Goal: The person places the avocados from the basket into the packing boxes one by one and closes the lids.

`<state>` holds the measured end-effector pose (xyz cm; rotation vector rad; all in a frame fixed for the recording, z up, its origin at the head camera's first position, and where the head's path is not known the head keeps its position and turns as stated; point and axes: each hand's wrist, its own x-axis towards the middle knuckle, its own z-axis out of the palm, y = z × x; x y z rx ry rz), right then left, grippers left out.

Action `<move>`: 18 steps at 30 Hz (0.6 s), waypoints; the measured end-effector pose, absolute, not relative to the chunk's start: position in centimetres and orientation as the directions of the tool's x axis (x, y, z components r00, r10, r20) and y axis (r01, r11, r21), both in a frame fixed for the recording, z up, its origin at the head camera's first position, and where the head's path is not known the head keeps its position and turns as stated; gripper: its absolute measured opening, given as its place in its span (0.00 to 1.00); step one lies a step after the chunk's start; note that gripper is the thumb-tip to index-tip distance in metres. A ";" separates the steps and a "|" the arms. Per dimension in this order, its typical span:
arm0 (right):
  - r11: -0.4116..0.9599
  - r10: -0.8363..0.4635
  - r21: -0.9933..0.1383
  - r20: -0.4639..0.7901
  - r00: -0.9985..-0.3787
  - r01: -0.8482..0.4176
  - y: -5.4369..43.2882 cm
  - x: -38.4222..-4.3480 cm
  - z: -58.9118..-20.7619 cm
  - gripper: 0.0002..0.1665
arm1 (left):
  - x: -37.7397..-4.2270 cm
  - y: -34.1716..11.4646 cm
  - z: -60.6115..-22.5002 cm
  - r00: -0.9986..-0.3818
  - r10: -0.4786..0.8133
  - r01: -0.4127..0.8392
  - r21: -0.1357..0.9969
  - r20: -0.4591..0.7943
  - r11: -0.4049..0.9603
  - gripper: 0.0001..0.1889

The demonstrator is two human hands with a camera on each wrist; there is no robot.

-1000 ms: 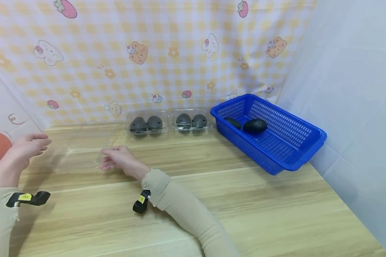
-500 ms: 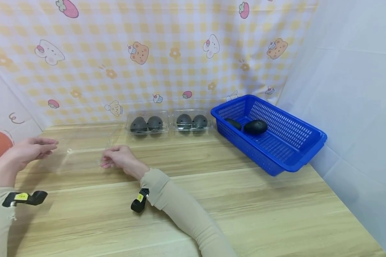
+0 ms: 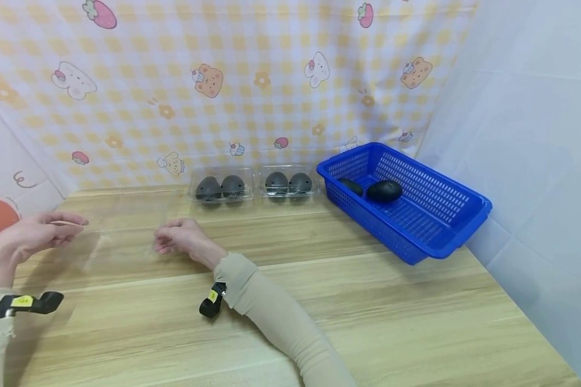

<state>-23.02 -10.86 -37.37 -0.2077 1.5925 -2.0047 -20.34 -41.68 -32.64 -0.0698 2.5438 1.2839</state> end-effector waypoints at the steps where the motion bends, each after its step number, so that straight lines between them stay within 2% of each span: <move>1: -0.133 -0.510 -0.934 -0.222 -0.831 0.332 -10.9 -23.1 -37.4 0.05 | -20.3 -41.6 -32.7 -0.955 0.095 -0.168 0.778 -0.280 0.606 0.19; 5: -0.127 -0.492 -0.938 -0.222 -0.842 0.322 -10.9 -23.3 -37.8 0.08 | -20.0 -41.5 -32.8 -0.949 0.123 -0.157 0.776 -0.289 0.611 0.19; 10: -0.104 -0.496 -0.947 -0.216 -0.841 0.304 -10.6 -23.3 -37.9 0.03 | -19.6 -41.7 -33.0 -0.940 0.144 -0.165 0.781 -0.310 0.603 0.17; 18: -0.056 -0.541 -0.963 -0.193 -0.819 0.263 -9.7 -23.0 -37.7 0.03 | -19.0 -42.0 -32.8 -0.900 0.211 -0.201 0.791 -0.383 0.578 0.15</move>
